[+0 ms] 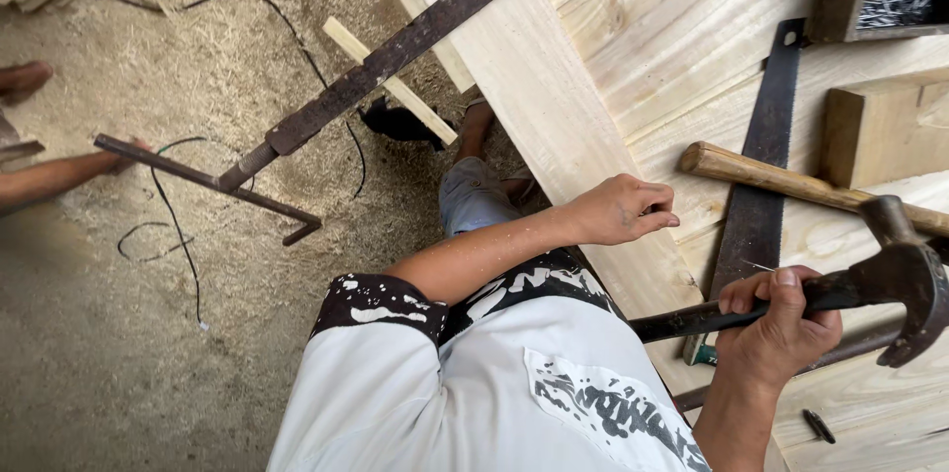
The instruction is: The person aligns a metal square on a wooden frame and then uses a hammer to drive nails into the wood to secure the pieces together. The person repeatedly picks up nails from a wooden box and hammers them into the frame.
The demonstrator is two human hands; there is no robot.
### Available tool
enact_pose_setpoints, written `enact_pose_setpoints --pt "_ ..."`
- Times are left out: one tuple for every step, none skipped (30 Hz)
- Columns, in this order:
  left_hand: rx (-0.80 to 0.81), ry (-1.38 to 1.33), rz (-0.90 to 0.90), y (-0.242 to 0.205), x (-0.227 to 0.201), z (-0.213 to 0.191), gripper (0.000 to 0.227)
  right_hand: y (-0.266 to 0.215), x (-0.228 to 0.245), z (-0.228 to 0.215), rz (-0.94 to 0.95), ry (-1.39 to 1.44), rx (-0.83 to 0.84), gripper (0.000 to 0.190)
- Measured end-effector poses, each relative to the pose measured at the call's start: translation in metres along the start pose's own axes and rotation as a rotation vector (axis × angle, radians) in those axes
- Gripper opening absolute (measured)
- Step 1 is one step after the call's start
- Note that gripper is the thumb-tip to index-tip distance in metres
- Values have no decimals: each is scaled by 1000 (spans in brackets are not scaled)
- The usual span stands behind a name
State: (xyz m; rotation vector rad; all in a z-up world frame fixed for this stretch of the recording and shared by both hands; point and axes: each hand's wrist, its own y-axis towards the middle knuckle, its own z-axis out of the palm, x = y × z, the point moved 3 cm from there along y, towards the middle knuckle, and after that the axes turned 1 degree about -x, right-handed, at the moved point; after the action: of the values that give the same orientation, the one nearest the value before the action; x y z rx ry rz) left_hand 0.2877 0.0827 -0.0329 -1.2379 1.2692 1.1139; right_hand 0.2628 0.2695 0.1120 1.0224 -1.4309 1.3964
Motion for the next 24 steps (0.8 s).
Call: enact_pose_setpoints --pt "-13 20 -34 -2 5 2 32 0 -2 -1 2 -15 -12 15" --pt "-25 39 -69 -4 10 5 32 -1 -4 -3 5 -30 -17 14" --pt "-36 59 -100 -4 15 9 32 -1 -6 -4 3 -44 -23 14" --pt "-60 -27 -153 -4 22 12 33 1 -8 -5 2 -57 -30 13" --pt "-67 -123 -201 -4 27 20 34 -1 -9 -7 -6 -59 2 14" --pt "-73 -218 -250 -3 31 29 36 0 -12 -7 -14 -62 34 15" --pt "-20 -392 -413 -4 38 40 37 0 -13 -10 -27 -64 57 16" --pt "37 -561 -580 -9 44 49 38 -3 -13 -15 -24 -72 49 16" --pt "83 -722 -746 -13 51 54 40 -3 -15 -18 -21 -74 55 16" --pt "58 -809 -754 -15 52 55 39 -3 -13 -22 -18 -76 61 15" --pt "36 -891 -763 -19 54 53 37 -5 -12 -26 -21 -82 61 15" --pt "14 -972 -772 -21 54 51 35 -6 -11 -30 -23 -87 60 15" --pt "-39 -892 -779 -18 57 41 31 -6 -12 -34 -25 -86 63 15" --pt "-91 -811 -783 -13 60 28 28 -9 -12 -40 -29 -86 57 16" --pt "-157 -662 -728 -8 62 9 31 -11 -13 -44 -29 -83 57 18" --pt "-221 -513 -672 0 63 -12 34 -12 -14 -48 -30 -80 57 19" --pt "-321 -358 -523 11 62 -39 31 -14 -15 -52 -27 -76 44 16" --pt "-410 -206 -363 21 56 -61 28 -16 -18 -56 -23 -72 31 14" --pt "-426 43 -457 26 54 -80 26 -19 -19 -61 -15 -71 18 11" --pt "-438 295 -546 33 51 -101 25 -22 -21 -66 -17 -76 9 11" --pt "-437 416 -333 40 41 -111 17 -23 -24 -69 -18 -80 6 10" --pt "-430 531 -118 49 32 -118 10 -25 -26 -73 -19 -85 4 10" --pt "-301 680 12 60 28 -121 9 -26 -29 -76 -8 -69 4 9" --pt "-166 823 143 70 27 -123 13 -27 -31 -79 4 -53 3 9"
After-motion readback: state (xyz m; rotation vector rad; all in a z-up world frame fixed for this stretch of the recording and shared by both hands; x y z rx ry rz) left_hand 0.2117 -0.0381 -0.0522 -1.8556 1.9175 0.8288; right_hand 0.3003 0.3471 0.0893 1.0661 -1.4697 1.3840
